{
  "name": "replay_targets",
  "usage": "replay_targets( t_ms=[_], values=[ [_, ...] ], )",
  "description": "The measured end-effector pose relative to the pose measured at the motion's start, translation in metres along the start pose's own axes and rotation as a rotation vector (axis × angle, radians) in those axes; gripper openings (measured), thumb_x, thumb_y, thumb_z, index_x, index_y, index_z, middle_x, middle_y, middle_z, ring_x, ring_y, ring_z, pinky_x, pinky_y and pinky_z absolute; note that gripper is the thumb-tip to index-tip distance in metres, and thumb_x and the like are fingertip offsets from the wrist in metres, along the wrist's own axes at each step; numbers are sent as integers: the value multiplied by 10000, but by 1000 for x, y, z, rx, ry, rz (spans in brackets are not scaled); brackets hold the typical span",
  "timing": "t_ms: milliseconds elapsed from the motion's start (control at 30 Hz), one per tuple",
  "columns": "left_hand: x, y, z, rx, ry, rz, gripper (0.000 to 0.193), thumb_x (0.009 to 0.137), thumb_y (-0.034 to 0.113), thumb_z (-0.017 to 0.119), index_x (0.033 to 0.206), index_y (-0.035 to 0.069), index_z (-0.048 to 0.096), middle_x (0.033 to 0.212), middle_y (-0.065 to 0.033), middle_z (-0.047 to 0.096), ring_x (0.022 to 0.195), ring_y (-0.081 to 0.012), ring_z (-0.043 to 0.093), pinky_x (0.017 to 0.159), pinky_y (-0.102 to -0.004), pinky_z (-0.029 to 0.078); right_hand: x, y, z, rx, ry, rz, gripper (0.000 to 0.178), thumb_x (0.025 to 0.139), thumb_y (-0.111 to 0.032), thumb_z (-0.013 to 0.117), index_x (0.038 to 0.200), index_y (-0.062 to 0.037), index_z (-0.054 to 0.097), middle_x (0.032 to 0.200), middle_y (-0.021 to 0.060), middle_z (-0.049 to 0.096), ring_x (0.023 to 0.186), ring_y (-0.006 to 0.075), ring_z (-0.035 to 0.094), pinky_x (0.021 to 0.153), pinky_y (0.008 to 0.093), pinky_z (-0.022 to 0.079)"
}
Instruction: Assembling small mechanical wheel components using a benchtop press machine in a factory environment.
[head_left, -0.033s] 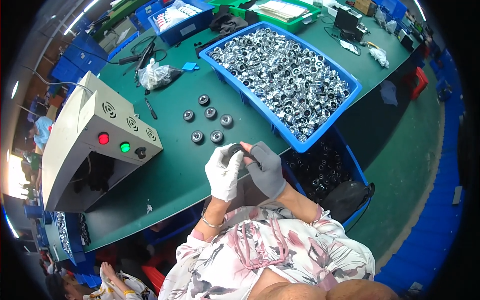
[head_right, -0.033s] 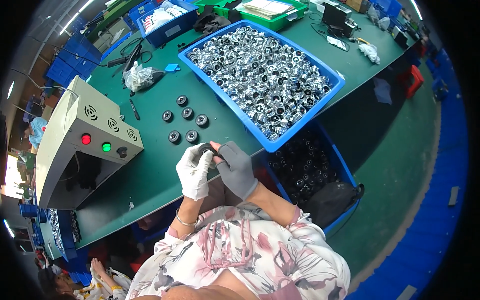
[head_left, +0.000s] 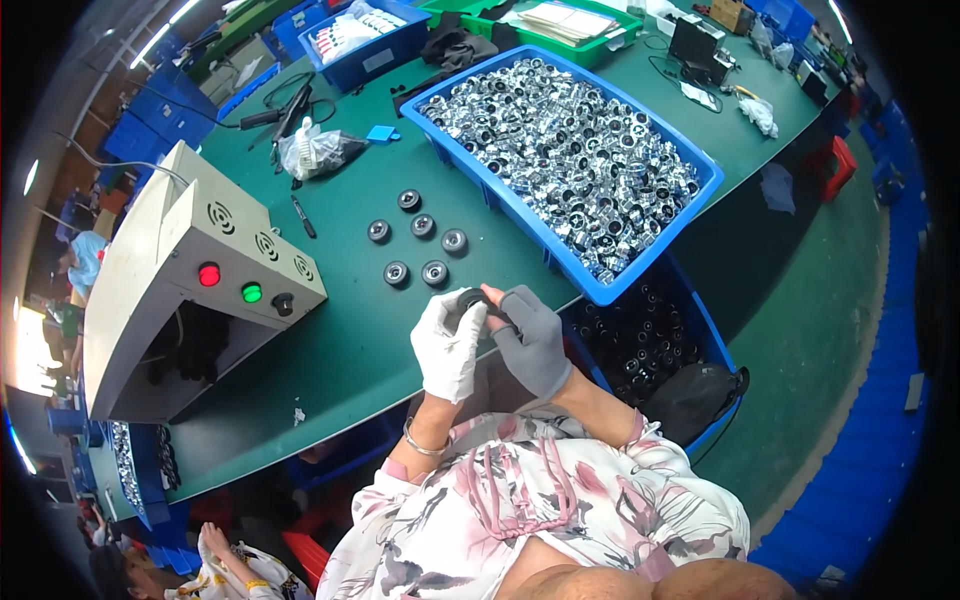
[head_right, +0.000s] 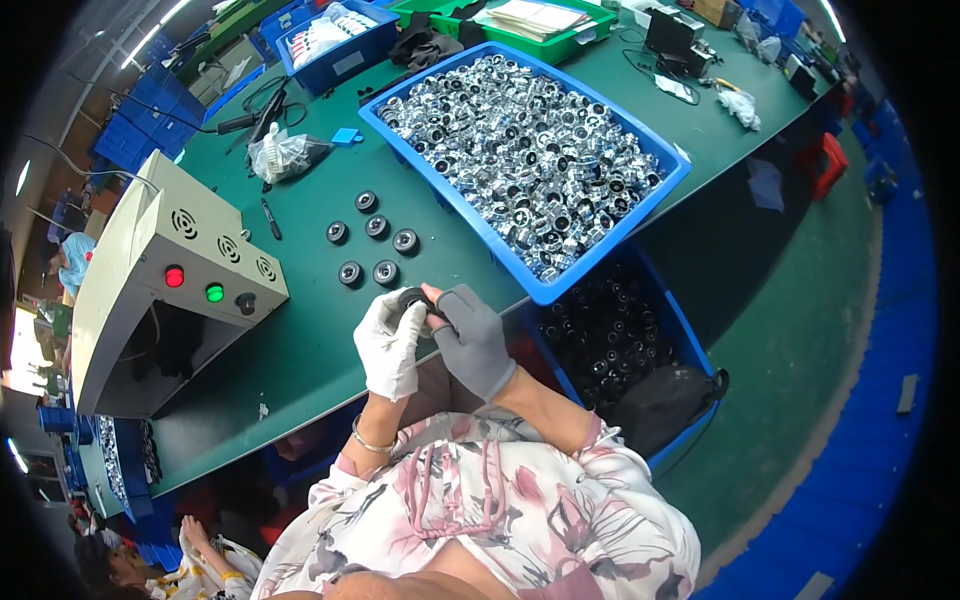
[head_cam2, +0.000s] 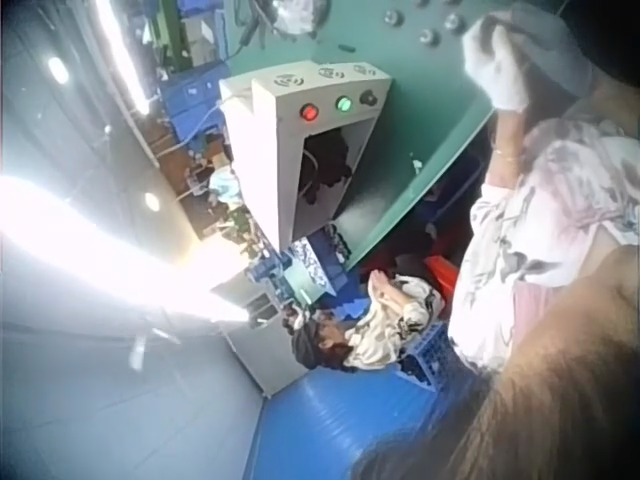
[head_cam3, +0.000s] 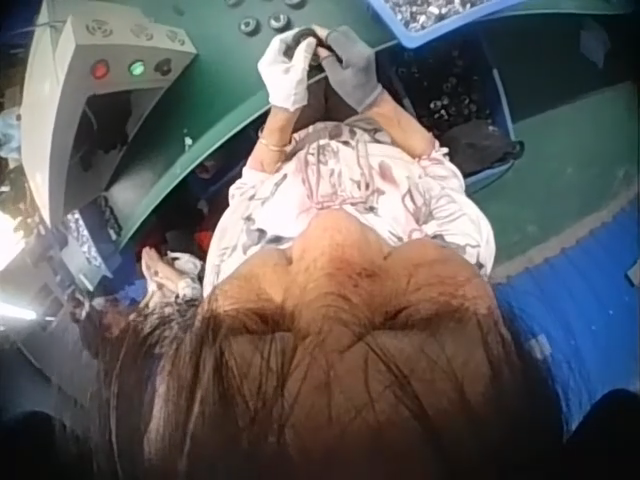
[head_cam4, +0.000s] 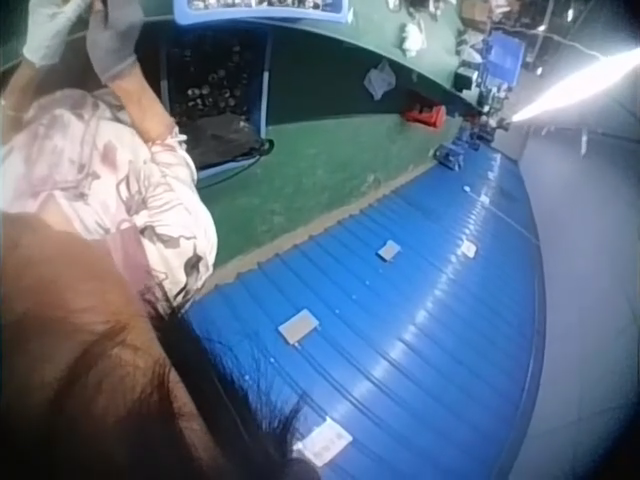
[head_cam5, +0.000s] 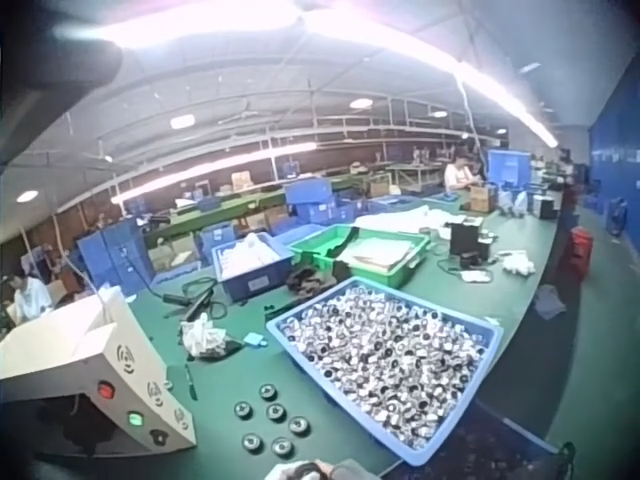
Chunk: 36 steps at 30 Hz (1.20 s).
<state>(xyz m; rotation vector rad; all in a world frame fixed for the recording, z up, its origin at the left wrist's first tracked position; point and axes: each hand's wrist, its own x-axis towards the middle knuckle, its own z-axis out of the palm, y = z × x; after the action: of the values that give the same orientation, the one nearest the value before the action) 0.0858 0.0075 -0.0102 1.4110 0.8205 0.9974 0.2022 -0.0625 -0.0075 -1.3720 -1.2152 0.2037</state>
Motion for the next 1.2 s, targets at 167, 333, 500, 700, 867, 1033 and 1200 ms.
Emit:
replay_targets(
  t_ms=[167,333,500,700,867,1033,1200],
  values=[
    [-1,2,-5,37,25,15,211,926,14,683,1131,-26,655,936,-28,679,751,-66,610,667,-207,517,-6,-10,5,-50,-10,6,400,829,46,655,1229,35,636,998,174,643,859,308,660,742,336,523],
    [3,11,-18,60,-117,90,279,929,-9,664,1207,-27,647,1002,-36,683,823,-61,619,655,-203,504,14,-16,-8,-33,-105,-43,397,847,47,635,1244,37,628,1013,149,629,899,260,651,765,325,514],
    [3,19,-22,-13,-126,26,338,936,-11,650,1271,-31,610,1017,-50,672,782,-69,594,646,-217,494,26,-9,-23,31,-387,29,443,856,37,641,1297,11,612,998,103,608,934,202,627,800,306,503],
    [0,21,-27,-137,-185,-118,354,965,33,623,1301,-67,575,1030,-76,665,788,-116,601,679,-238,505,25,-16,-22,222,-398,106,461,830,-20,719,1282,5,630,987,72,597,907,151,600,809,284,495],
    [-6,18,-26,-385,-136,-206,354,982,86,625,1308,-49,602,1128,-93,675,973,-120,625,843,-251,521,23,-14,-21,184,-428,156,478,796,-46,765,1254,5,635,989,68,589,870,135,600,791,275,493],
    [-6,24,-24,-135,-129,-99,357,997,97,600,1318,-58,591,1160,-106,674,1016,-135,626,902,-273,509,21,-20,-11,275,-305,134,408,761,-89,805,1138,4,680,922,59,594,830,137,598,725,265,482],
    [-7,24,-22,-395,-122,-170,383,979,59,613,1334,-77,566,1228,-126,650,1047,-144,623,952,-288,492,23,-18,-14,93,-320,6,389,754,-120,815,1106,-9,692,920,57,609,813,148,603,706,277,483]
  ],
)
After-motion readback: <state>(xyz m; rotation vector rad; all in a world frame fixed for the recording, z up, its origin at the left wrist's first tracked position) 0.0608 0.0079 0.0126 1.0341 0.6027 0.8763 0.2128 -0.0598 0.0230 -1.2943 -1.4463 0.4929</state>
